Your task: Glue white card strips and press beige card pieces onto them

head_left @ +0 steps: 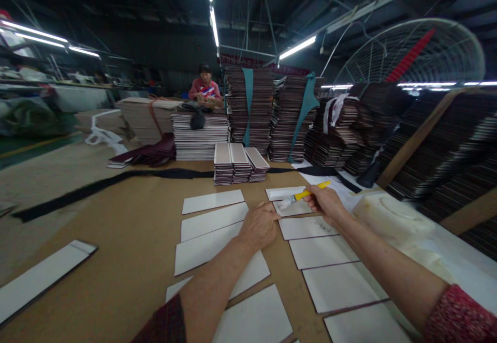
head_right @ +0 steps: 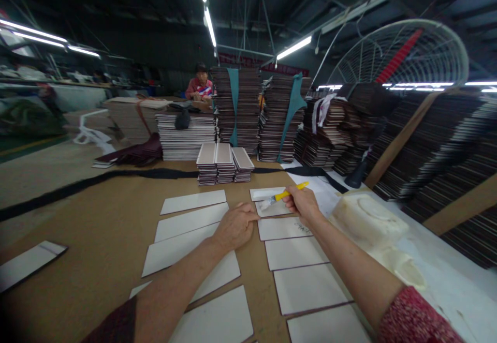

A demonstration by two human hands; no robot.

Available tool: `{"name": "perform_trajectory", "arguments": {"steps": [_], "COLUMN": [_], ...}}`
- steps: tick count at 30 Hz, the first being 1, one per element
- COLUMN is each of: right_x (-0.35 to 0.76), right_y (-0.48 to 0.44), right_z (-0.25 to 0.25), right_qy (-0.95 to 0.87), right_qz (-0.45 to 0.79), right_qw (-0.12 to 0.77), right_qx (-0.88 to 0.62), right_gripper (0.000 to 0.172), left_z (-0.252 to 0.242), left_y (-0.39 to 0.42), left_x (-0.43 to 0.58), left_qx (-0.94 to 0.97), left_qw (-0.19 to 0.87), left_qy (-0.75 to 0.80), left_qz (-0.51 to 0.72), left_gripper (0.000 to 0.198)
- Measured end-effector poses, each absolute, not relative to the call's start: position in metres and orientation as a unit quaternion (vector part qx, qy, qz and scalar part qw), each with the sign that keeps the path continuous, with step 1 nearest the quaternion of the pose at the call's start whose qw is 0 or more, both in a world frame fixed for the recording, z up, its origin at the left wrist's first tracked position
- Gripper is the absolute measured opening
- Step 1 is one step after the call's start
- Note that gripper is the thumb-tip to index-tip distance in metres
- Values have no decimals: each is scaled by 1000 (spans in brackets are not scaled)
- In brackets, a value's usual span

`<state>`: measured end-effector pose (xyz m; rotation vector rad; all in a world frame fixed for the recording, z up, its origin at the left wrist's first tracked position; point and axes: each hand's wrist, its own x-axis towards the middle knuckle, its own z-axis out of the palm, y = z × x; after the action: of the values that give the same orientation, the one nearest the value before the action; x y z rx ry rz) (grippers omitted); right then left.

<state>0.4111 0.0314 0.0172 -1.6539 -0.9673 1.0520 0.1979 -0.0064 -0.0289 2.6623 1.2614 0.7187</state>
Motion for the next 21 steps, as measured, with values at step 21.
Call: {"name": "perform_trajectory", "arguments": {"steps": [21], "right_x": [477], "right_y": [54], "right_z": [20], "right_qy": [-442], "right_qz": [276], "right_qw": [376], "right_qx": [-766], "right_gripper": [29], "left_z": [-30], "left_y": [-6], "left_x": [199], "left_qx": [878], "left_qw": [39], "left_qy": [408], "left_qz": [246], "left_gripper": [34]}}
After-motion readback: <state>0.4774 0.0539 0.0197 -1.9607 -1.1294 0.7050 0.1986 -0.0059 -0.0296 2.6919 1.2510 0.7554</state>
